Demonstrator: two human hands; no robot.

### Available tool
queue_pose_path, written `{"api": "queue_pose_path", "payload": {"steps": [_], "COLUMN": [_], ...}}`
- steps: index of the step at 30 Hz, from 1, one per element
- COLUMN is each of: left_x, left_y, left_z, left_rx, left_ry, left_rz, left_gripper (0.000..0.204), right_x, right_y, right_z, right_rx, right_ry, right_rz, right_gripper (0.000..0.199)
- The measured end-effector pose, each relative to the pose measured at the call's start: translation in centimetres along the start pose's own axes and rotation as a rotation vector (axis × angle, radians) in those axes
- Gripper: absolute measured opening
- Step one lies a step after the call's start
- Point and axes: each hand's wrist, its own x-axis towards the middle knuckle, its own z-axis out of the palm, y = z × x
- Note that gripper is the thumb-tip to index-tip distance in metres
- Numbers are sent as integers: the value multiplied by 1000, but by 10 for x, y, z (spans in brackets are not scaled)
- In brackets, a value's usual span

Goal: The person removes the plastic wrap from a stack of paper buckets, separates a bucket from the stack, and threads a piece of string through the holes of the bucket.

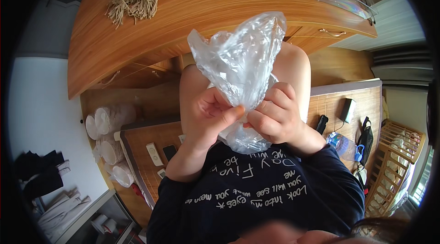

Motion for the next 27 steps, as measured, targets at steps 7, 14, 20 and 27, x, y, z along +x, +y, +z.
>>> {"api": "queue_pose_path", "payload": {"steps": [7,14,20,27], "left_x": [0,-4,-11,-7], "left_y": [-3,-1,-23,-4], "left_z": [-2,9,-5,8], "left_rx": [38,245,473,323], "left_ry": [-13,25,120,6], "left_rz": [-13,244,435,391], "left_gripper": [13,13,51,39], "right_x": [-3,1,0,5], "right_y": [1,-8,-12,-16], "right_z": [3,-4,-6,-5], "right_rx": [65,209,451,722], "right_ry": [49,-65,-111,-113], "right_rz": [-29,243,349,491], "right_gripper": [20,35,22,12]}}
